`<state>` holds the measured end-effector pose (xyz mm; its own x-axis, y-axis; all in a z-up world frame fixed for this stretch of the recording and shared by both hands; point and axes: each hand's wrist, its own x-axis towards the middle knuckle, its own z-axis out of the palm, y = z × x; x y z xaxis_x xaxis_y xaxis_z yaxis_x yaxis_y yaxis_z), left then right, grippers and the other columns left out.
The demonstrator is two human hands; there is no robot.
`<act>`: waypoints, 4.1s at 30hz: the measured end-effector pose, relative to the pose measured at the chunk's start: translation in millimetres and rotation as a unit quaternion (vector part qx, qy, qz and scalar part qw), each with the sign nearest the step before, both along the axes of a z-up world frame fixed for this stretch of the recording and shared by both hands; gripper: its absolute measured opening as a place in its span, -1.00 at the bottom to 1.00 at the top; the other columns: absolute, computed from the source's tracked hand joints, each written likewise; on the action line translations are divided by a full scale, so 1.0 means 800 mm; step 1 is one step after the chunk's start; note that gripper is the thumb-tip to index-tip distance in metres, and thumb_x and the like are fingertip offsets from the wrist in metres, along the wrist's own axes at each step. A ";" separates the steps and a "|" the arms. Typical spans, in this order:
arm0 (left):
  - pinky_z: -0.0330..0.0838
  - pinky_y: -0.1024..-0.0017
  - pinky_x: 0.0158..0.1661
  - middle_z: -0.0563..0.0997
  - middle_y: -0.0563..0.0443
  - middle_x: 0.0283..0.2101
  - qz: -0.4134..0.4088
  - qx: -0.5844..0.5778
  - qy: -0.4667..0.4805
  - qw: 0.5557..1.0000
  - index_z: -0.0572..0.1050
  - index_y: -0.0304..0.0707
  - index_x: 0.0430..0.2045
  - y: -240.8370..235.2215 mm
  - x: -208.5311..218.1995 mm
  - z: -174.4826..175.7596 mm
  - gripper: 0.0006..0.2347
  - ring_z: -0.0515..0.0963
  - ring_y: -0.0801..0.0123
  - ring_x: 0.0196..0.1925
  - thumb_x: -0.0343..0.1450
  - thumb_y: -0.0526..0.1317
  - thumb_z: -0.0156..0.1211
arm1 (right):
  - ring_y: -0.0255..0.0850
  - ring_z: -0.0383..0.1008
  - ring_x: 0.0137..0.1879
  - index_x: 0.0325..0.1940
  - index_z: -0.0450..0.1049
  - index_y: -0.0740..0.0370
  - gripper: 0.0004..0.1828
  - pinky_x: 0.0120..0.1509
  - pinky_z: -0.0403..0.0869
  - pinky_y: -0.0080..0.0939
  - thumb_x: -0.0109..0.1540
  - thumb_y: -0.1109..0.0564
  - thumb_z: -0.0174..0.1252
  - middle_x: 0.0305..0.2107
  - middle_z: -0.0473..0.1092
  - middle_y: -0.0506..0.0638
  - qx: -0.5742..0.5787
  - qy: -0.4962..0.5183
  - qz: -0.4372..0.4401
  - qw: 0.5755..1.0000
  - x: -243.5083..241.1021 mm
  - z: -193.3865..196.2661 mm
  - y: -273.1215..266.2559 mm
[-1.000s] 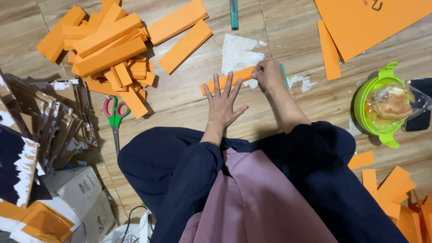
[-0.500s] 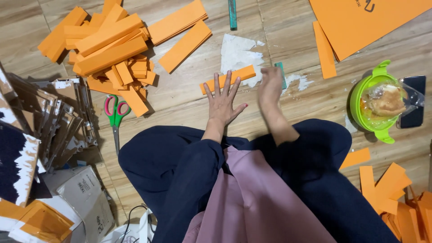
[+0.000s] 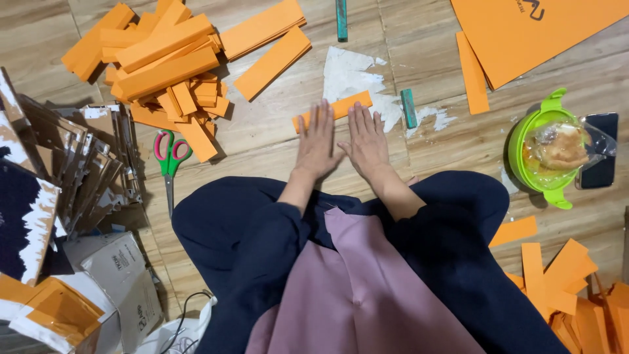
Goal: Applying glue to orange paper strips and folding them as part of a manual assembly process.
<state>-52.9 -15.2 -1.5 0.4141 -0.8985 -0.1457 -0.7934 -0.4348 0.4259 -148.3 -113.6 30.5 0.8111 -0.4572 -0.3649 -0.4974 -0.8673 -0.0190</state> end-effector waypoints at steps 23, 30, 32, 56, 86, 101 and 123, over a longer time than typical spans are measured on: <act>0.44 0.26 -0.29 0.52 -0.07 -0.60 0.250 0.110 0.147 0.951 0.54 -0.04 -0.76 -0.002 0.092 -0.043 -0.93 0.57 0.00 -0.35 0.09 -0.25 0.35 | 0.00 -0.27 0.40 0.34 -0.22 0.36 -0.11 0.41 -0.12 -0.04 0.17 -0.31 -0.21 0.29 -0.23 0.21 -0.001 0.031 0.013 0.999 0.005 0.017 -0.005; 0.48 0.24 -0.39 0.53 -0.01 -0.65 0.225 0.135 0.095 0.960 0.57 0.06 -0.73 -0.006 0.115 -0.124 -0.87 0.58 0.04 -0.44 -0.02 -0.21 0.42 | -0.01 -0.28 0.40 0.34 -0.24 0.35 -0.11 0.40 -0.11 0.00 0.18 -0.32 -0.24 0.30 -0.25 0.20 0.003 0.038 0.017 0.999 0.004 0.022 -0.003; 0.45 0.21 -0.41 0.51 -0.06 -0.62 0.237 0.068 -0.039 0.968 0.52 -0.09 -0.67 -0.012 0.072 -0.045 -0.98 0.58 0.06 -0.46 0.14 -0.27 0.15 | -0.01 -0.29 0.40 0.34 -0.25 0.34 -0.11 0.40 -0.11 0.02 0.18 -0.32 -0.24 0.30 -0.26 0.19 0.006 0.035 0.017 0.999 0.003 0.017 -0.004; 0.37 0.23 -0.52 0.39 -0.29 -0.57 -0.169 -0.227 -0.427 0.859 0.41 -0.47 -0.47 -0.021 0.064 -0.050 -0.87 0.45 -0.01 -0.55 0.23 -0.41 -0.10 | -0.09 0.29 -0.11 -0.09 0.33 0.29 -0.56 -0.15 0.38 -0.28 0.03 0.06 0.19 -0.26 0.21 0.06 -0.152 -0.261 0.080 0.950 -0.002 -0.050 -0.054; -0.51 -0.23 0.19 -0.35 0.27 0.34 -0.029 0.109 -0.069 0.991 -0.23 0.32 0.24 -0.032 0.067 -0.004 -0.45 -0.39 0.23 0.37 0.36 0.24 -0.37 | 0.08 0.41 -0.24 -0.25 0.45 0.26 -0.67 -0.16 0.39 0.02 0.12 -0.05 0.13 -0.46 0.35 0.20 0.013 -0.128 -0.262 0.957 0.020 0.029 -0.062; -0.55 -0.28 0.16 -0.38 0.14 0.34 -0.063 0.181 -0.034 0.981 -0.31 -0.02 0.25 -0.042 0.078 0.012 0.01 -0.41 0.12 0.36 0.04 0.30 0.21 | -0.07 0.34 -0.23 -0.25 0.38 0.23 -0.84 -0.24 0.39 -0.14 0.11 0.17 0.01 -0.44 0.26 0.03 0.008 -0.249 0.037 0.968 0.011 0.001 -0.016; -0.33 -0.11 0.18 -0.32 -0.18 0.31 -0.080 0.141 -0.108 0.981 -0.22 -0.40 0.21 -0.043 0.080 -0.001 0.12 -0.33 -0.02 0.33 -0.05 0.31 0.30 | -0.04 0.32 -0.35 -0.42 0.32 0.24 -0.93 -0.42 0.38 -0.14 0.01 0.26 0.01 -0.42 0.27 0.10 -0.136 -0.339 0.074 0.928 0.178 -0.045 -0.120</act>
